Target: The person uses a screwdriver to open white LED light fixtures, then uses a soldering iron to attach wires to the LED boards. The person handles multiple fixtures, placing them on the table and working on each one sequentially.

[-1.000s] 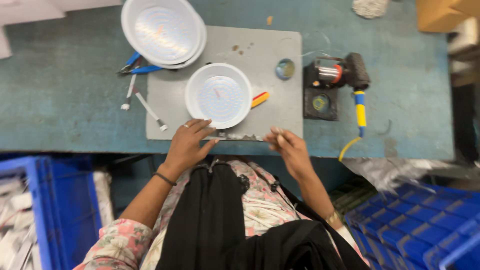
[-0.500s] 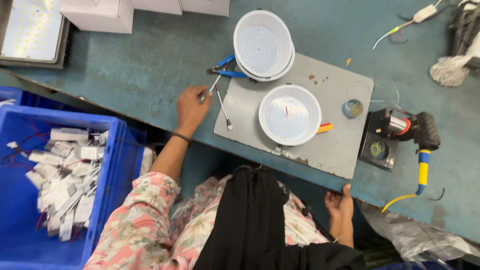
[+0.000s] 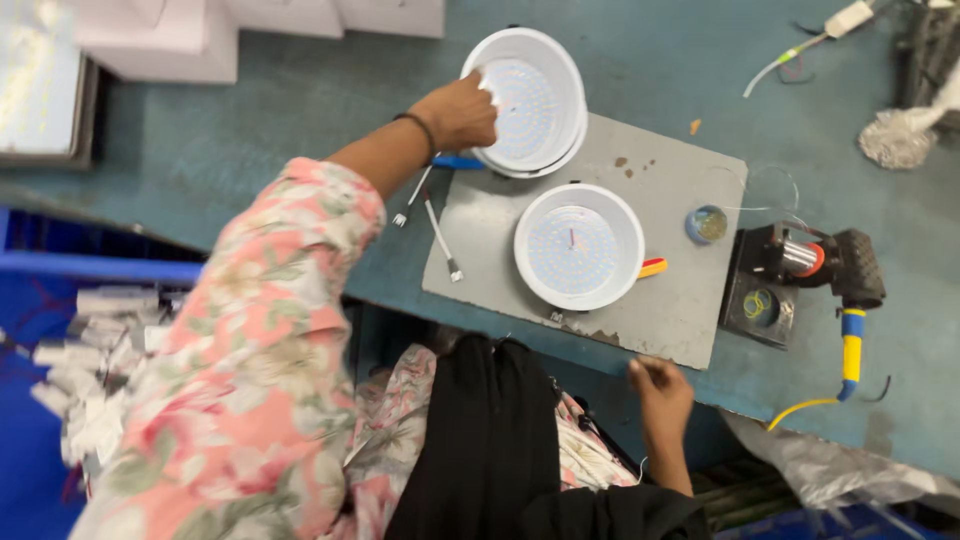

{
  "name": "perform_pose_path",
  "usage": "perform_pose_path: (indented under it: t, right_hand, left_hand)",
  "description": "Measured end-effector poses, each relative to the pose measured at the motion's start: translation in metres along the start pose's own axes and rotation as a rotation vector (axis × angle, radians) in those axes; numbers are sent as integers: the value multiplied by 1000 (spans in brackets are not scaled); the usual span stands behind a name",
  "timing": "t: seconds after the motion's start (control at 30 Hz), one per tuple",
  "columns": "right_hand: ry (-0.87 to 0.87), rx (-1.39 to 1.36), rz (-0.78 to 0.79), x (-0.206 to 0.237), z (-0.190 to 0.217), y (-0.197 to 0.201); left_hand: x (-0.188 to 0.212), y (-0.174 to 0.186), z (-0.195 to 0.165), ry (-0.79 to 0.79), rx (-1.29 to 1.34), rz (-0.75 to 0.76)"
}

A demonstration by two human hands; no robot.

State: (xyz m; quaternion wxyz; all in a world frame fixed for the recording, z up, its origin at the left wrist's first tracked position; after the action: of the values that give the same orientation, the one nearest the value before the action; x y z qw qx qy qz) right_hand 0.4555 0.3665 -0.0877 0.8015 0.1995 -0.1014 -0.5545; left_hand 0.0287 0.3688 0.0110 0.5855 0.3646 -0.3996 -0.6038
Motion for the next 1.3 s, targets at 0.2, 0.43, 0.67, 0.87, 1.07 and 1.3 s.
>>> perform_pose_path:
  t: [0.2,0.43,0.67,0.87,1.07,1.3]
  right_hand:
    - [832,658,165,-85,106,-55]
    - [721,1170,529,-122,57,-85]
    - [246,914,422,-143,37,-61]
    - [94,107,-9,-75,-1,34]
    - [634,195,194,4,154,10]
    - [1007,577,382,34,332,-44]
  left_hand:
    - [7,30,23,53,365,-119]
    - [142,14,82,656,1588,-453]
    - [257,-63,14,483,3248,-889]
    - [231,-39,-21,574,3203,-752]
    - [183,45,-25,387,2933,-536]
    - [211,89,-44,499,2539,-375]
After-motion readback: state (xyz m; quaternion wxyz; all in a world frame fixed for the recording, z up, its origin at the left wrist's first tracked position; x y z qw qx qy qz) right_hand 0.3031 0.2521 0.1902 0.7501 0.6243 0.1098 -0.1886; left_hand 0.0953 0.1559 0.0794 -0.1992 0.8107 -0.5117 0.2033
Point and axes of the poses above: each hand's wrist, its own x-axis away from the middle knuckle, its own y-axis out of the back of the hand, z = x × y, the point moved 10 cm from there along -x, towards the middle knuckle, and after that the axes turned 15 degrees about y, right-handed, at the moved point
